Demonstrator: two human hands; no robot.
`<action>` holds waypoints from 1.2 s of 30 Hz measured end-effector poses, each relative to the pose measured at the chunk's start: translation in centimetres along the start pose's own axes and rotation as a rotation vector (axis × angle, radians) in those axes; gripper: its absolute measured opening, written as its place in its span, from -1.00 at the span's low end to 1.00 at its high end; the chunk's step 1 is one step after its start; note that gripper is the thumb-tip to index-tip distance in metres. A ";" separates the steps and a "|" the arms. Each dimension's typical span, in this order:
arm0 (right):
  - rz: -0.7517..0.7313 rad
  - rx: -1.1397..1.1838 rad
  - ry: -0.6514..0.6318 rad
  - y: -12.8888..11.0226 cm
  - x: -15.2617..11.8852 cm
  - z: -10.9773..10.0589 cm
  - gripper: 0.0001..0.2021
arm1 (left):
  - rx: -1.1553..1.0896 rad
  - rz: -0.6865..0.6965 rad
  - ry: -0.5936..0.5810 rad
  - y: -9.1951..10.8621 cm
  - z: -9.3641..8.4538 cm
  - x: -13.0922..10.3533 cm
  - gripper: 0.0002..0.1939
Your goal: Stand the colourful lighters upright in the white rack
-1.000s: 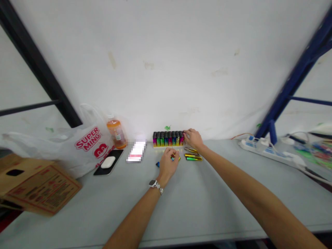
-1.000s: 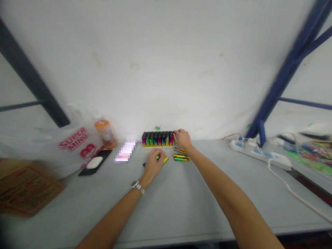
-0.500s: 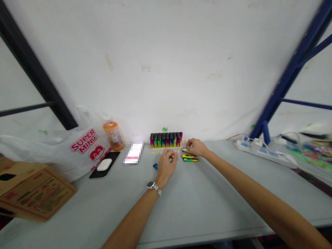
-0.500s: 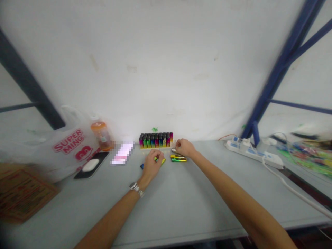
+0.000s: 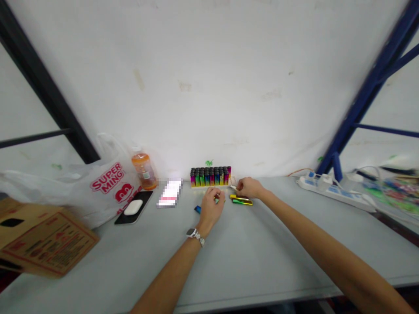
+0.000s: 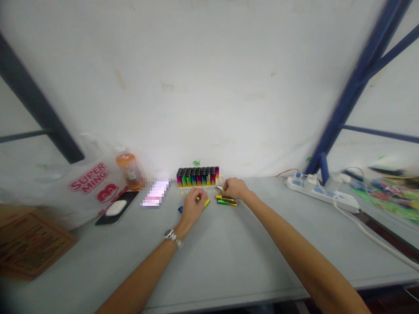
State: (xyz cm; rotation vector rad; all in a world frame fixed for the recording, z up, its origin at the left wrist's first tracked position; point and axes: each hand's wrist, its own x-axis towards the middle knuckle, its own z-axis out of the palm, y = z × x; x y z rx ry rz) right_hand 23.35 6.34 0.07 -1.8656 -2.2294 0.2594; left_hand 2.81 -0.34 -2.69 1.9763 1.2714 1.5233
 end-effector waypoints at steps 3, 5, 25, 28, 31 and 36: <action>-0.085 0.141 0.088 -0.5 -0.9 -0.3 -0.82 | -0.048 -0.041 0.025 0.0 0.2 0.0 -0.84; -0.186 0.315 0.145 -1.1 -1.8 -0.4 -0.84 | -0.111 -0.099 0.037 0.1 0.4 0.0 -0.80; -0.161 0.872 0.360 -3.6 -7.1 3.5 -0.64 | -0.721 -0.287 -0.113 2.5 0.4 -0.3 -0.60; -0.145 0.872 0.381 -3.6 -7.2 3.7 -0.61 | -0.757 -0.373 -0.159 2.6 0.3 -0.3 -0.50; -0.137 0.874 0.377 -3.8 -7.4 3.8 -0.62 | -0.737 -0.461 -0.158 2.5 0.2 -0.2 -0.31; -0.144 0.862 0.346 -3.9 -7.5 3.9 -0.62 | -0.647 -0.506 -0.078 2.3 0.5 0.1 -0.33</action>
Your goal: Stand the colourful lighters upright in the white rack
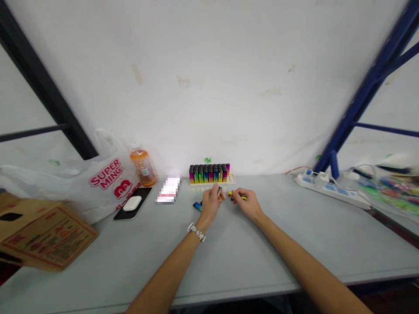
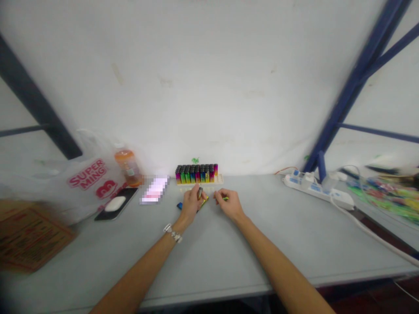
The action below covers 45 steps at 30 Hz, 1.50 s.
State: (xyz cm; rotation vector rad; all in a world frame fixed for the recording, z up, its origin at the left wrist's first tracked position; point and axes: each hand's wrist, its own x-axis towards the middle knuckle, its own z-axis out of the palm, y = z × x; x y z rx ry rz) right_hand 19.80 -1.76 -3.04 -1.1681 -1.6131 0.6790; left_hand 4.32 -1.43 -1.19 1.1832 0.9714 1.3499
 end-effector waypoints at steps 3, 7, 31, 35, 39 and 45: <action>-0.010 -0.016 -0.003 0.0 0.0 0.0 -0.61 | 0.017 0.004 0.002 0.0 0.2 0.0 -0.37; -0.008 -0.020 0.002 0.0 0.1 -0.1 -0.61 | 0.030 -0.004 -0.007 0.1 0.3 -0.1 -0.40; -0.006 -0.024 -0.029 0.5 0.1 0.0 -0.61 | 0.043 -0.041 -0.018 0.2 0.3 -0.3 -0.49; 0.001 -0.013 -0.034 0.3 0.0 0.1 -0.61 | 0.061 -0.035 -0.018 -0.1 0.3 -0.2 -0.52; -0.038 0.000 -0.016 -0.6 -0.2 0.2 -0.65 | 0.069 -0.053 -0.016 -0.1 0.3 -0.3 -0.52; -0.128 0.130 -0.042 -2.0 -0.2 0.7 -0.67 | 0.005 -0.054 -0.040 0.0 0.5 -0.5 -0.39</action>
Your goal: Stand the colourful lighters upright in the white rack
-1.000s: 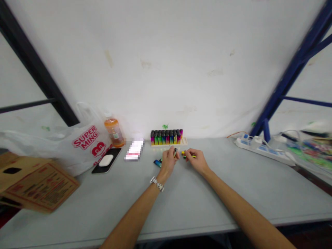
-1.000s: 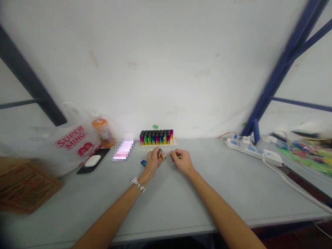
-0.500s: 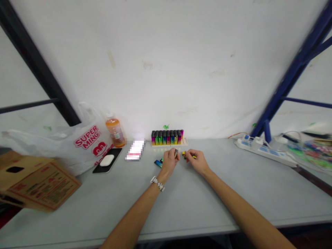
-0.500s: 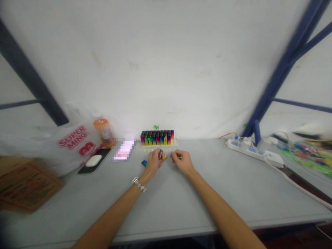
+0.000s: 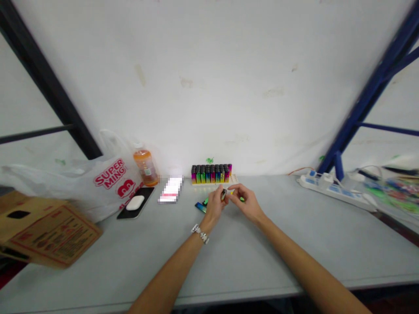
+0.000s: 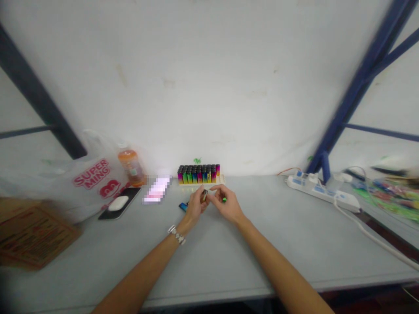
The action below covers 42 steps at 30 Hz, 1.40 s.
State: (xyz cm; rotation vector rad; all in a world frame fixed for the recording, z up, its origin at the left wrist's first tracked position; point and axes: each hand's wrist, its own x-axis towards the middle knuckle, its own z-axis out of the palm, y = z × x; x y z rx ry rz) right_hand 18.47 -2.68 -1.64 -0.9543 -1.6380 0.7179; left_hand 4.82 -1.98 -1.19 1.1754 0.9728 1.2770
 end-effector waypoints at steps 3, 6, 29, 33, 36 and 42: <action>0.040 0.050 -0.018 -0.2 0.2 0.5 -0.64 | -0.051 0.029 -0.003 -0.4 0.2 -0.1 -0.34; 0.085 0.120 -0.043 -0.4 0.2 0.7 -0.62 | -0.031 0.054 -0.047 -0.9 0.2 -0.2 -0.30; -0.002 -0.316 -0.021 5.4 12.9 -4.9 -0.88 | 0.449 0.320 0.109 -1.7 -1.3 0.3 -0.51; -0.014 -0.404 -0.056 6.6 13.8 -4.0 -0.91 | 0.427 0.297 0.125 -1.5 -1.3 0.2 -0.48; -0.019 -0.438 -0.064 6.9 14.2 -3.8 -0.90 | 0.419 0.280 0.118 -1.4 -1.2 0.2 -0.46; -0.028 -0.495 -0.106 6.8 14.7 -4.1 -0.88 | 0.414 0.269 0.116 -1.5 -1.1 0.2 -0.44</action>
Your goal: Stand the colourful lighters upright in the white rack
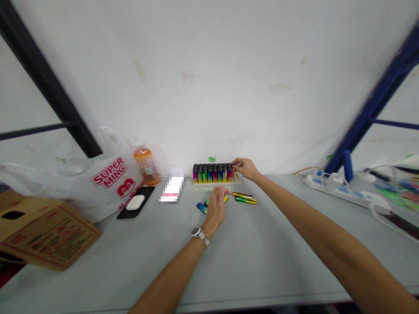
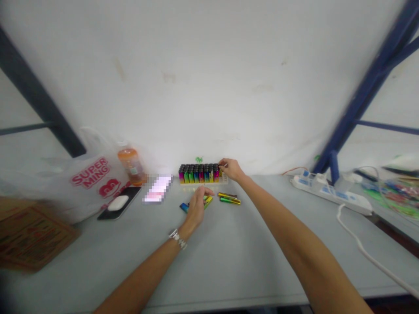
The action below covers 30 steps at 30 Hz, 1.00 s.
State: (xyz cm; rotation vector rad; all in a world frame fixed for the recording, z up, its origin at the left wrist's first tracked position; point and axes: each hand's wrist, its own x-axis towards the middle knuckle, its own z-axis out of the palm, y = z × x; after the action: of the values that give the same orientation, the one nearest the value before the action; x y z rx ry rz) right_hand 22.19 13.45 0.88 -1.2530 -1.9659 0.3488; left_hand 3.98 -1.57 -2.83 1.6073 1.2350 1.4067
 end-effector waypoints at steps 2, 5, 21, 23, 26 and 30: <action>-0.011 -0.027 -0.022 0.1 0.1 -0.2 -0.87 | 0.002 0.000 0.002 0.0 0.0 0.0 -0.43; -0.012 -0.055 -0.040 0.3 0.2 -0.4 -0.85 | 0.001 -0.001 0.003 0.1 0.0 0.0 -0.43; -0.060 -0.501 -0.093 -0.7 -5.0 1.0 -0.39 | -0.003 -0.002 -0.001 0.3 -0.1 0.0 -0.43; -0.053 -0.427 -0.051 -0.9 -5.8 0.9 -0.38 | 0.003 0.011 0.004 0.4 -0.2 0.1 -0.43; -0.025 -0.301 -0.051 -1.0 -7.5 0.3 -0.54 | 0.019 0.035 0.019 0.5 -0.3 0.2 -0.42; 0.005 -0.270 -0.245 -1.1 -9.2 -0.8 -0.80 | 0.028 0.080 0.023 0.6 -0.1 0.3 -0.45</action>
State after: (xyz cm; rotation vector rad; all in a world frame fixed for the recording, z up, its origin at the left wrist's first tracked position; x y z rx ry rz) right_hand 24.16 4.83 -2.10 -1.4399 -2.2780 0.2547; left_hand 3.98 -1.50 -2.13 1.6802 1.2211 1.4666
